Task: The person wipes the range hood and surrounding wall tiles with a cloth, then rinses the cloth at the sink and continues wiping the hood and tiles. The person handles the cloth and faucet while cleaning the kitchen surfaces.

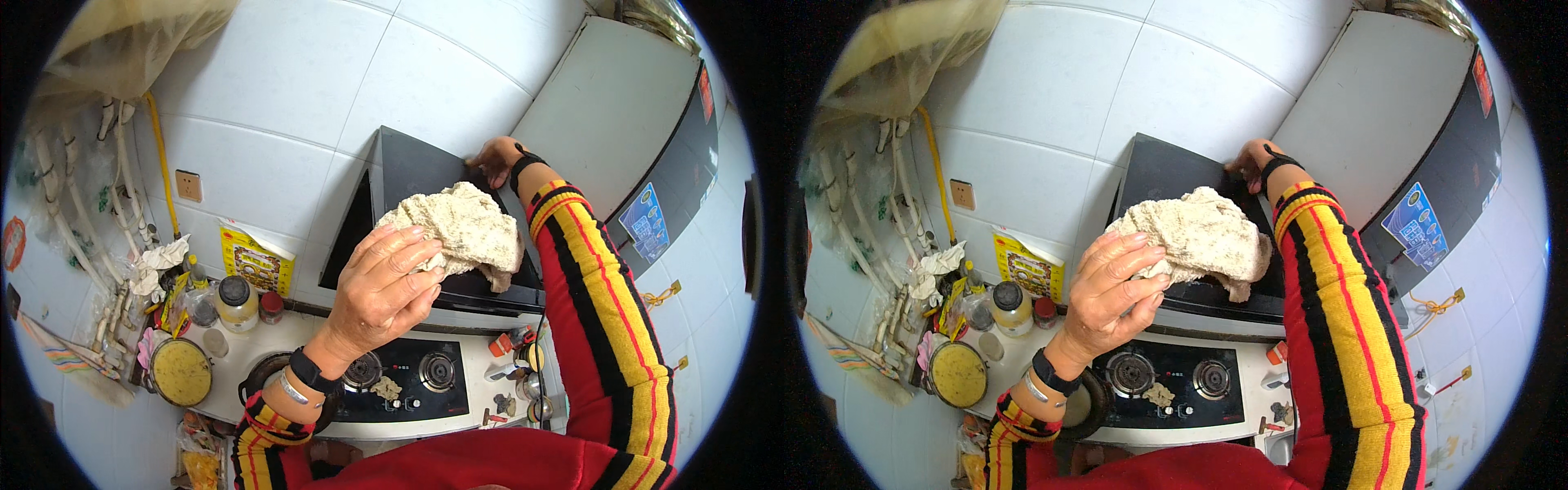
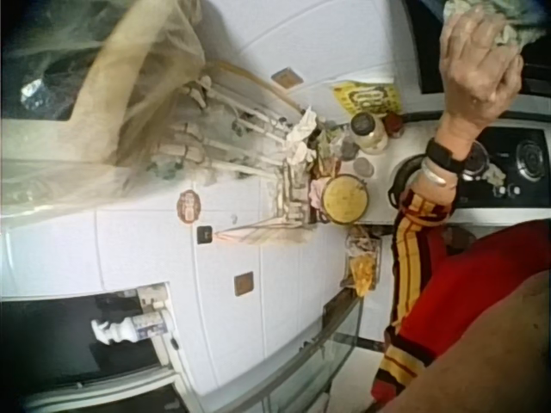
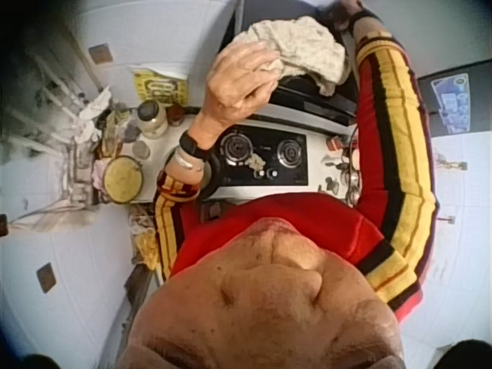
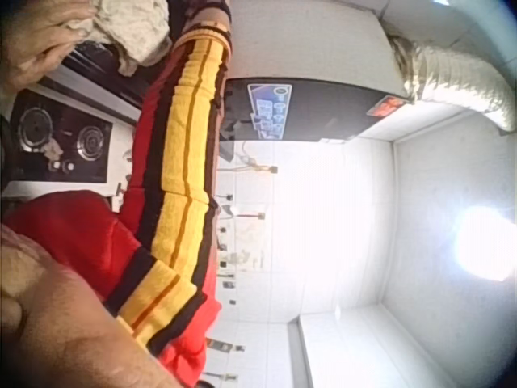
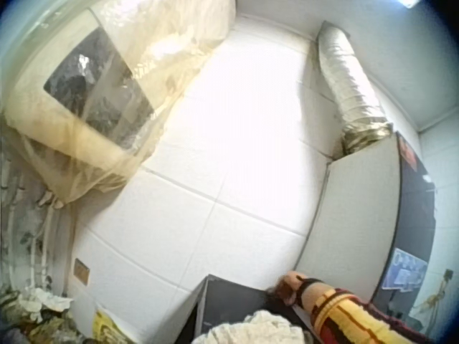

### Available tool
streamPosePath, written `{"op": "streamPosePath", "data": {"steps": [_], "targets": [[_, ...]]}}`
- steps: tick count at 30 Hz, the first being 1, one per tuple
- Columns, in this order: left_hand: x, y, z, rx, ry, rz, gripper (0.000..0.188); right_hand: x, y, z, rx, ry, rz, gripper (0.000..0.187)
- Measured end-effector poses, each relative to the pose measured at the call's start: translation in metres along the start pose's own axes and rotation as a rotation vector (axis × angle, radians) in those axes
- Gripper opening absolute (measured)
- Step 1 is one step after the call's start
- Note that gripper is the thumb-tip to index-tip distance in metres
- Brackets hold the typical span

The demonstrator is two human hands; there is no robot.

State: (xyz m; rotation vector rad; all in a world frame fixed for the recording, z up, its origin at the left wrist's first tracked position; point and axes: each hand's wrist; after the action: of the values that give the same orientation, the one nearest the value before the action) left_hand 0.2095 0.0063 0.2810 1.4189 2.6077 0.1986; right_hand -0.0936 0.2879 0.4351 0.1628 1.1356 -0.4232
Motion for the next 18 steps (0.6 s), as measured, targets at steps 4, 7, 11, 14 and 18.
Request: {"op": "streamPosePath", "data": {"steps": [4, 7, 11, 14, 18], "targets": [[0.002, 0.000, -0.001, 0.007, 0.000, 0.020, 0.018, 0.005, 0.010, 0.002, -0.178, 0.180, -0.175, 0.042], [0.001, -0.001, -0.001, 0.003, -0.007, 0.013, 0.018, 0.007, 0.009, 0.009, -0.220, 0.264, -0.131, 0.032], [0.001, 0.000, -0.001, -0.003, 0.000, 0.021, 0.019, 0.005, 0.007, 0.014, -0.102, 0.131, -0.108, 0.049], [0.001, 0.000, 0.000, -0.004, -0.018, -0.003, 0.018, 0.007, 0.012, 0.011, -0.138, 0.151, -0.190, 0.045], [0.001, -0.003, -0.002, 0.024, -0.001, 0.013, 0.017, 0.007, 0.005, 0.014, -0.112, 0.090, 0.074, 0.059]]}}
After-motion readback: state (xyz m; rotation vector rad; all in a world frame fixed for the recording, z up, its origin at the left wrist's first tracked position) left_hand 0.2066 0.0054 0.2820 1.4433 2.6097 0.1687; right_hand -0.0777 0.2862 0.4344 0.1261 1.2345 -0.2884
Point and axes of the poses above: each hand's wrist, its own z-axis away from the middle knuckle, its own x-axis out of the palm, y = z × x, and after that the axes turned 12 degrees about -z, right-handed
